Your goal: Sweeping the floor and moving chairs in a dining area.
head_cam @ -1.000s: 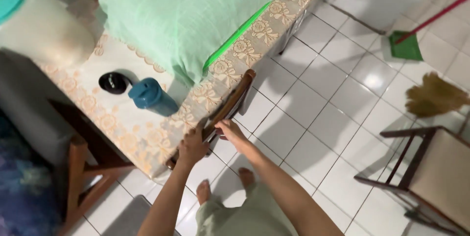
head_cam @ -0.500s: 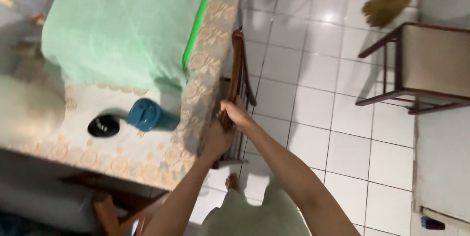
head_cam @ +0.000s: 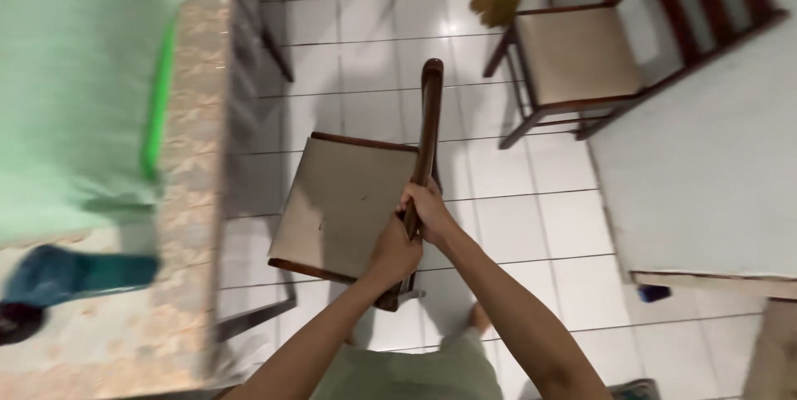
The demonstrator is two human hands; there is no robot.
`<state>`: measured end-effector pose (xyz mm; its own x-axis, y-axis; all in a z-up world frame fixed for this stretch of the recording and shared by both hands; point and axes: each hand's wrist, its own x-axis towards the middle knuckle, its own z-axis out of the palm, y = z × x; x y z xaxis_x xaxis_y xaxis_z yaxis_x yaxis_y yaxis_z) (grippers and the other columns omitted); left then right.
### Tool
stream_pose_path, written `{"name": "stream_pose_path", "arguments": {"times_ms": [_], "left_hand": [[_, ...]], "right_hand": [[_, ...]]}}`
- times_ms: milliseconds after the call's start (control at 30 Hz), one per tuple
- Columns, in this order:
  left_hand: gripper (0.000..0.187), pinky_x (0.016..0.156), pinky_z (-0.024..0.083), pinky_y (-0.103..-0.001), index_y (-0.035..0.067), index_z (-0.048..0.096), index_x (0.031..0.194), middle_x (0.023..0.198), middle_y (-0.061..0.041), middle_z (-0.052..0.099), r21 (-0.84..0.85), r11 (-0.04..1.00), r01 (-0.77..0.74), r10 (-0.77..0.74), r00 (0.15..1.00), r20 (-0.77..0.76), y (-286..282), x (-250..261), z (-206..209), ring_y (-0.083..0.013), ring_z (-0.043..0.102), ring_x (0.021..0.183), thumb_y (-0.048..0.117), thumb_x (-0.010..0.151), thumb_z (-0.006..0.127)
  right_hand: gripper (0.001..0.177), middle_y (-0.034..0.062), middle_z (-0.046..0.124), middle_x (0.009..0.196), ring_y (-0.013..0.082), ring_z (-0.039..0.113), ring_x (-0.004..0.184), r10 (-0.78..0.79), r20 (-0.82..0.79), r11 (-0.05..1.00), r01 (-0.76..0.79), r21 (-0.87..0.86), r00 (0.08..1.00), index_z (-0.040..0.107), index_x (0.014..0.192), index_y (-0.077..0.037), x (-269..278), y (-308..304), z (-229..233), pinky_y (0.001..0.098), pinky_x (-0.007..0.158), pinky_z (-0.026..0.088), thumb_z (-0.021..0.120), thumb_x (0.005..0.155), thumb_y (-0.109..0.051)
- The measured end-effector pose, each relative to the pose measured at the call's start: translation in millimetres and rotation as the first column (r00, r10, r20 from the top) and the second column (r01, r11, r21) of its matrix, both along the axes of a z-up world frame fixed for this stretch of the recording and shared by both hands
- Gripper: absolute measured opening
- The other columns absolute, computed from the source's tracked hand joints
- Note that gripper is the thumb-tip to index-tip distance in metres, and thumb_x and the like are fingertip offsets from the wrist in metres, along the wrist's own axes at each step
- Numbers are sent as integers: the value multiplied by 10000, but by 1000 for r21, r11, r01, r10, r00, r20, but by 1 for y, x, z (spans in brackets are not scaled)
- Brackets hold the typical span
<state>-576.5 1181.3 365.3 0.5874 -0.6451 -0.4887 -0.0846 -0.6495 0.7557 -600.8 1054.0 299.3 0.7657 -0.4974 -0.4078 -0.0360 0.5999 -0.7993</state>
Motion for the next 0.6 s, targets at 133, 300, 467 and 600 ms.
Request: {"name": "stream_pose_path", "arguments": {"times_ms": [133,300,467,600], "left_hand": [[381,818,557,-496,-49,492,1203,1016,-260,706,-95,995,-26,23,999,-27,-85,-77,-23,-410,714,943,117,877,600],[327,807,545,-513,-62,517,1148,979,-298,694,-201,975,-90,89,996,-13,-194,-176,-31,-447,696,947,89,873,610],[293,771,549,-500,-61,517,1110,953,-277,698,-272,955,-121,92,989,-119,-278,-252,-29,-426,713,893,105,885,607],[270,769,538,-506,-55,549,1081,953,-266,705,-275,953,-131,87,982,-167,-342,-310,-49,-419,705,884,150,913,603]], "right_hand": [[75,79,554,688,178,580,639,6,-29,998,-8,-54,1000,514,870,-61,-70,-87,11,341,642,516,573,828,-47],[130,53,560,714,166,588,648,46,-75,993,-54,-101,996,488,918,-70,-164,-196,19,314,652,527,575,833,-24],[179,43,544,689,151,551,613,18,-194,995,-37,-93,981,508,991,-93,-236,-275,19,303,610,500,562,830,-37],[224,42,524,687,149,530,592,49,-210,980,-87,-177,976,511,1005,-56,-292,-336,6,302,575,482,576,796,-9]]}}
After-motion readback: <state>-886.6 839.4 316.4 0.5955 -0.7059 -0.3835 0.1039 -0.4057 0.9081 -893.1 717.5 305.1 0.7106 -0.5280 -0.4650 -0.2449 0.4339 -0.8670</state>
